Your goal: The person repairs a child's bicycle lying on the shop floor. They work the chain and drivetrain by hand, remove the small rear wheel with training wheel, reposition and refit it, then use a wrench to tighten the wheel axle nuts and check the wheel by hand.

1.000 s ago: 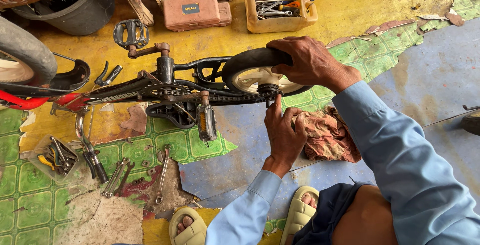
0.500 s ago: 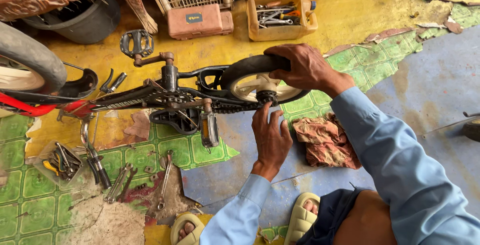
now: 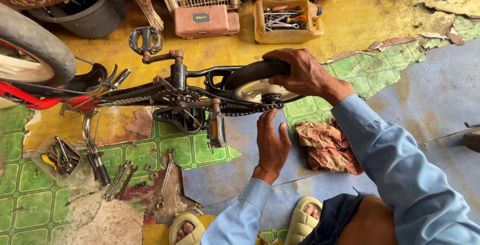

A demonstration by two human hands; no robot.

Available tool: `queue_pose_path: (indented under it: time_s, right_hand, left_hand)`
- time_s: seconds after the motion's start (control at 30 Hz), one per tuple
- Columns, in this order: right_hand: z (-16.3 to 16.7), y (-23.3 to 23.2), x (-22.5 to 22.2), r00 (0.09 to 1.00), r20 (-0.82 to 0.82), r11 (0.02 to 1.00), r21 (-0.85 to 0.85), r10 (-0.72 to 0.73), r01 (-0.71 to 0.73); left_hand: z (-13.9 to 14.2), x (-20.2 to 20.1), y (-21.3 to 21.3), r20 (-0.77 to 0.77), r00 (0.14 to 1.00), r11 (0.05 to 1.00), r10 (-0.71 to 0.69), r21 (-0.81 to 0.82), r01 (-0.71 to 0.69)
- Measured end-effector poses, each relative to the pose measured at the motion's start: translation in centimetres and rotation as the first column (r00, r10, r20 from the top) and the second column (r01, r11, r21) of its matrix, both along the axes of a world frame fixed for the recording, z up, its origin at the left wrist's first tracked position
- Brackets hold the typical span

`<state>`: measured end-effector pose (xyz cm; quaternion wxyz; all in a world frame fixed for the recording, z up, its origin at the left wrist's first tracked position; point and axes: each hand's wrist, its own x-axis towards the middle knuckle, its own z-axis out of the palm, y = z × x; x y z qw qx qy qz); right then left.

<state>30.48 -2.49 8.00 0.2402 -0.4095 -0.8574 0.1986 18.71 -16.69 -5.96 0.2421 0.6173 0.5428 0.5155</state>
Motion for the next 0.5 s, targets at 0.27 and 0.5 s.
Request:
queue_pose_path:
  time_s: [0.27,0.5]
  right_hand:
    - [1.6,1.3,-1.5,0.995,0.102,0.993,-0.120,0.011,0.001]
    - [1.4,2.3,-1.7,0.992,0.109,0.996,-0.073,0.060,-0.052]
  left_hand:
    - [0.5,-0.5,-0.3,0.052,0.998,0.999,-0.016,-0.027,0.018]
    - [1.0,-0.8,-0.3,0.035,0.999,0.999,-0.018,0.045,0.017]
